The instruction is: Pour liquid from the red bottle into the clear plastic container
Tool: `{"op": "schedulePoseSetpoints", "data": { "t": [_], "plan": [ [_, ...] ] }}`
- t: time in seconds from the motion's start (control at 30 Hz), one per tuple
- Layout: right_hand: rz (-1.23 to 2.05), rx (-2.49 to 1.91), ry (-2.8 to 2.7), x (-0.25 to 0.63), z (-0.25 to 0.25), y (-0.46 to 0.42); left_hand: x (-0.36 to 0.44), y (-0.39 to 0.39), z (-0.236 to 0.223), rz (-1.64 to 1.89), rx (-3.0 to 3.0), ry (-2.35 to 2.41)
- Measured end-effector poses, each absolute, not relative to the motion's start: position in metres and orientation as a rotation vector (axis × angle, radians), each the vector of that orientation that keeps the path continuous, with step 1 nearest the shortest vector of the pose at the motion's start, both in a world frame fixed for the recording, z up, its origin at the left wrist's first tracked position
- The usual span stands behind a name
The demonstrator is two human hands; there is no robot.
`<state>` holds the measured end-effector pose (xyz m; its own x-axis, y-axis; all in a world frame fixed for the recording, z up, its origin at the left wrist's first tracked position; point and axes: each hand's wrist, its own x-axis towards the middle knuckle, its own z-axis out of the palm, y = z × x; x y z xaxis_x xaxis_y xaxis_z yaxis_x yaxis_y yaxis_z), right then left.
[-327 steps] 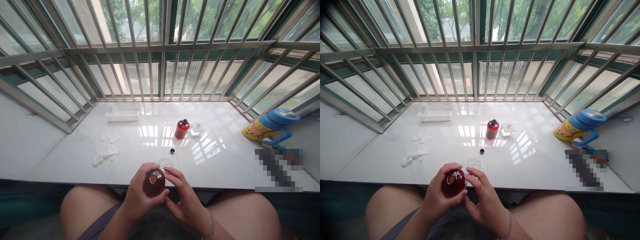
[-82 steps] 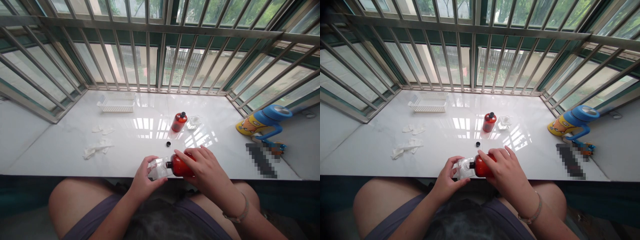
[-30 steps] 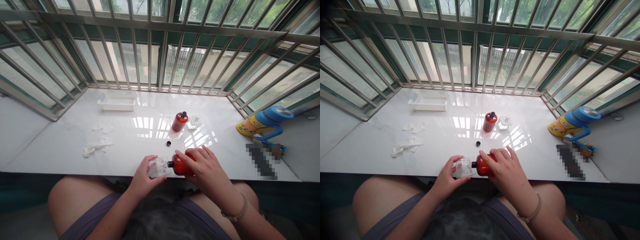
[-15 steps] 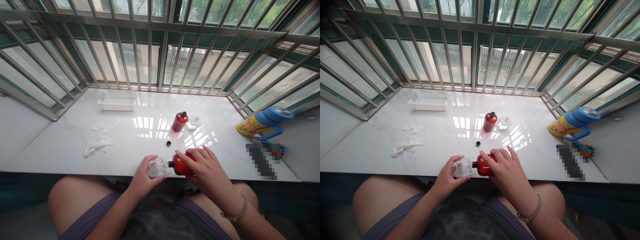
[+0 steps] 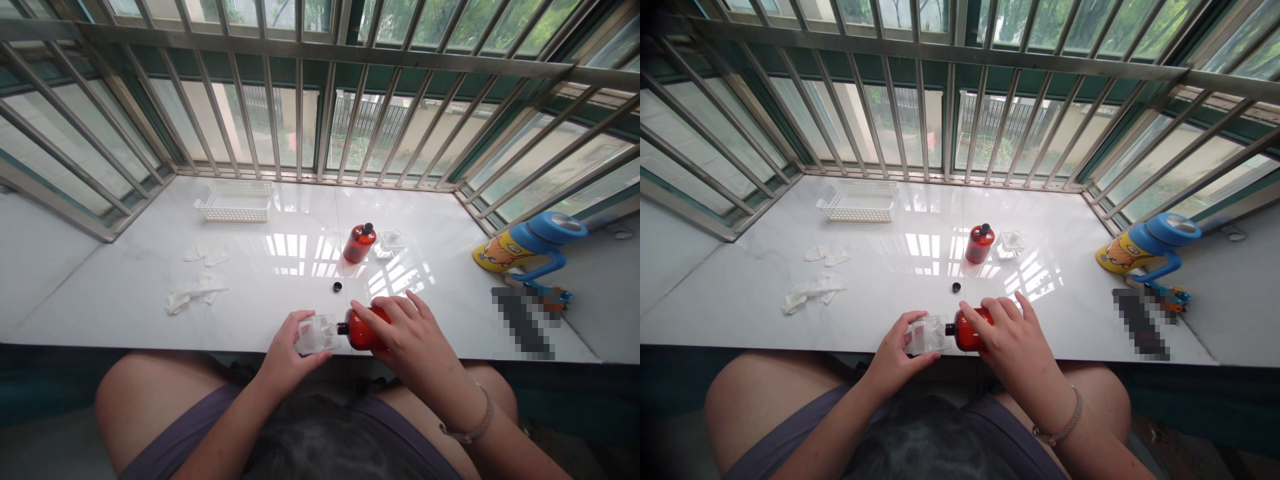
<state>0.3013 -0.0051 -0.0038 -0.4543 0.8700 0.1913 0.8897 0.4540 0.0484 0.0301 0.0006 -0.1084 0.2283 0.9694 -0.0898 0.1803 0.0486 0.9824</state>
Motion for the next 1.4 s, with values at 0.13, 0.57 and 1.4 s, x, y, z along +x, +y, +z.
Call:
{"op": "schedulePoseSetpoints", "data": {
  "t": [0.13,0.57,1.4],
  "plan": [
    [-0.223,-1.549,-2.561,0.3007,-0.0036,-0.0050,0.0297,0.0005,-0.1089,0.871,1.389,1.192],
    [-0.243,-1.547,-2.562,0.3007,-0.0031,-0.0050,0.0302,0.0006,-0.1103,0.880,1.400,1.192],
    [-0.305,-1.543,-2.547,0.3019,-0.0026,-0.0041,0.0289,-0.0003,-0.1149,0.896,1.398,1.222]
  ]
}}
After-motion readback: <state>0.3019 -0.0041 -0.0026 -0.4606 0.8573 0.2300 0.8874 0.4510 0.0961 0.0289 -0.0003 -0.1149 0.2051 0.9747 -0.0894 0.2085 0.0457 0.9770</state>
